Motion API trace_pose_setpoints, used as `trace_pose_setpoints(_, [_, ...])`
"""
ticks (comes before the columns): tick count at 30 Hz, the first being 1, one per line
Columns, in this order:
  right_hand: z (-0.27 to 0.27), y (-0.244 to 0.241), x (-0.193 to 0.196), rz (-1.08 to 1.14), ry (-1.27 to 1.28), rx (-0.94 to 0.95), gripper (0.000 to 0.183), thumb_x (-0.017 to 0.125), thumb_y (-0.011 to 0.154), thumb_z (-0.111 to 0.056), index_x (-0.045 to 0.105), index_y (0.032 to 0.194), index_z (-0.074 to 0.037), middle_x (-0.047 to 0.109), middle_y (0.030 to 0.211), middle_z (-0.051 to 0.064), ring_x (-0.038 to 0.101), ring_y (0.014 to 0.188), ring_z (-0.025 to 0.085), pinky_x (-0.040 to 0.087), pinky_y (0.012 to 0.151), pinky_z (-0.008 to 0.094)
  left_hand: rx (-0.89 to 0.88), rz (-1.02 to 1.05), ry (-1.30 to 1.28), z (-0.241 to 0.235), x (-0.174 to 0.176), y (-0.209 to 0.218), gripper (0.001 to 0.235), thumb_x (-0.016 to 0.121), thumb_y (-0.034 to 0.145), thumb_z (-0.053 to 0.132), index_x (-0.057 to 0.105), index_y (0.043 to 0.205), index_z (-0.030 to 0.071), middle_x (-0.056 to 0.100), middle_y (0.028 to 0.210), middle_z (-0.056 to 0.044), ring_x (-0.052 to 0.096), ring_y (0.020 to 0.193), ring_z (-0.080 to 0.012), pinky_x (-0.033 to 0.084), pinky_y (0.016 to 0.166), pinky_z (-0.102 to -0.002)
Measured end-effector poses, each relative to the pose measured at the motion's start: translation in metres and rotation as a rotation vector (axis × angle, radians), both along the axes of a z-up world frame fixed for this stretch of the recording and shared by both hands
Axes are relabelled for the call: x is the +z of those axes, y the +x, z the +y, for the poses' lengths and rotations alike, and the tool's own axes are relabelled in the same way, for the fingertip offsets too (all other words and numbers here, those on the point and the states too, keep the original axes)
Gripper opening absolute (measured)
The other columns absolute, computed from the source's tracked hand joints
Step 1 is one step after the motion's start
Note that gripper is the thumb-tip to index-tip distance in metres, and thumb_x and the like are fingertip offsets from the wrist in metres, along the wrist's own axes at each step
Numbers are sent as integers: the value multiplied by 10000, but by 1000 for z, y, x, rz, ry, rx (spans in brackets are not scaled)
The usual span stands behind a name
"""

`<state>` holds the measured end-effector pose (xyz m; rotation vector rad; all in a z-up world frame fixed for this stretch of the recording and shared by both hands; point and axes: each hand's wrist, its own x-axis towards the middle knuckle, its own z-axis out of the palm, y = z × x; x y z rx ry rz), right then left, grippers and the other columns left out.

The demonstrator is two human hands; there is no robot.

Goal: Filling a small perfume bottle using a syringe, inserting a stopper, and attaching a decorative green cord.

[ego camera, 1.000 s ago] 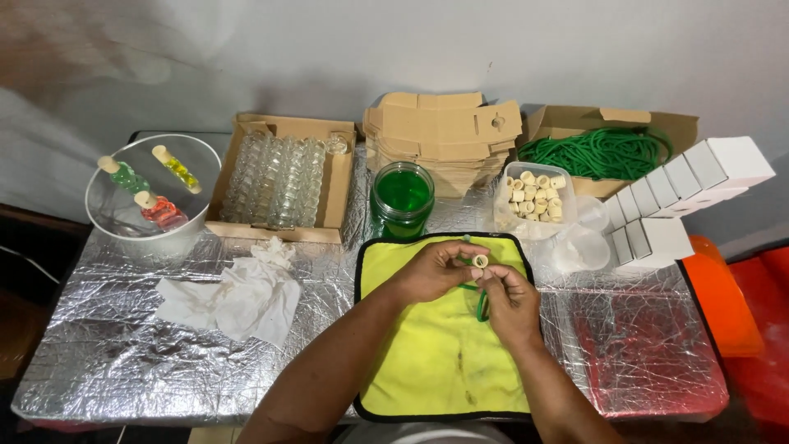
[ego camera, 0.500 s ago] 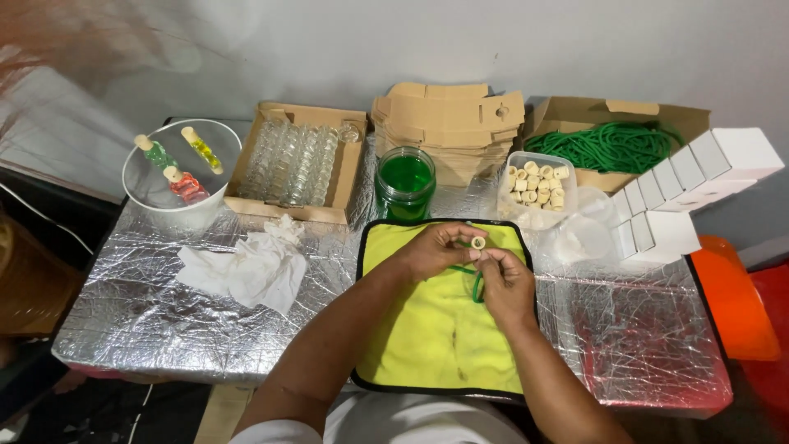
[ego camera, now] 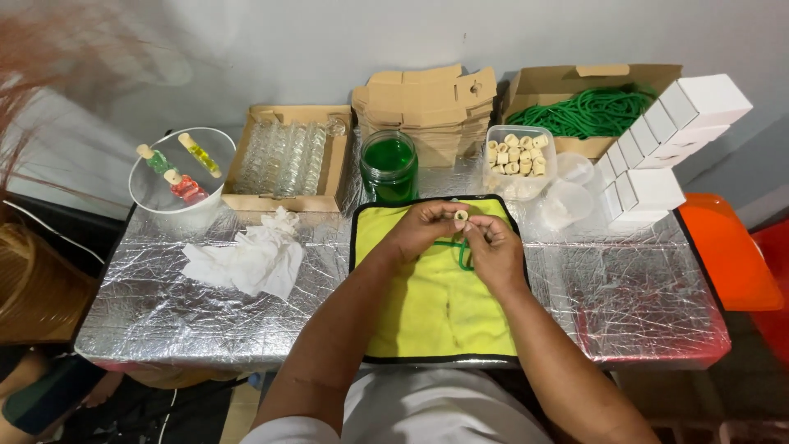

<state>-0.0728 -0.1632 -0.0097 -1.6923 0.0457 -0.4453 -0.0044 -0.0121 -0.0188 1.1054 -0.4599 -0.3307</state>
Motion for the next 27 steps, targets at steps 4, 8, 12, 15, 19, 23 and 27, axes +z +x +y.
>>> trace_pose_setpoints(4, [-4, 6, -6, -33, 35, 66, 198, 727, 968, -70, 729, 1162, -30, 774, 847, 77, 683, 776, 86, 556, 783, 295, 63, 108, 85, 1, -8, 9, 294, 683, 951, 65, 714, 1235, -7, 771, 952, -136, 754, 810, -142, 627, 722, -224])
trace_pose_setpoints(8, [-1, 1, 7, -48, 2, 125, 267, 682, 984, -27, 695, 1250, -3, 774, 896, 124, 683, 829, 121, 562, 831, 343, 83, 66, 123, 2, -6, 6, 308, 664, 975, 89, 703, 1270, 13, 770, 979, -131, 747, 818, -128, 621, 725, -212])
trace_pose_setpoints(12, [2, -6, 22, -59, -24, 164, 345, 662, 987, -8, 662, 1331, -15, 771, 941, 121, 673, 873, 121, 561, 862, 351, 81, 15, 133, 0, -17, 10, 336, 730, 950, 93, 683, 1277, 30, 773, 1021, -111, 726, 839, -108, 619, 753, -218])
trace_pose_setpoints(15, [2, -5, 18, -72, -32, 170, 363, 675, 977, -4, 671, 1336, -50, 769, 910, 100, 672, 833, 104, 562, 823, 322, 94, 4, 155, 1, -9, 4, 306, 744, 940, 111, 703, 1230, 21, 768, 979, -87, 712, 830, -96, 616, 755, -215])
trace_pose_setpoints(19, [-2, 1, 1, -107, -37, 160, 393, 681, 978, -1, 648, 1366, -52, 755, 886, 104, 683, 839, 116, 567, 830, 323, 88, 49, 134, 3, -10, 6, 216, 712, 992, 172, 727, 1155, 30, 771, 931, -94, 734, 820, -119, 629, 749, -241])
trace_pose_setpoints(23, [0, 3, 1, -135, -51, 160, 402, 689, 967, 6, 662, 1362, -60, 764, 870, 124, 699, 807, 133, 574, 813, 327, 114, 18, 177, 3, -13, 9, 182, 677, 1015, 161, 728, 1141, 40, 757, 898, -82, 729, 811, -119, 631, 745, -243])
trace_pose_setpoints(27, [0, 3, 1, -158, -76, 162, 407, 687, 955, 22, 664, 1354, -51, 755, 823, 129, 684, 785, 138, 565, 775, 329, 124, -62, 254, 5, -7, 7, 162, 650, 1034, 160, 727, 1114, 43, 740, 876, -71, 691, 820, -106, 615, 783, -255])
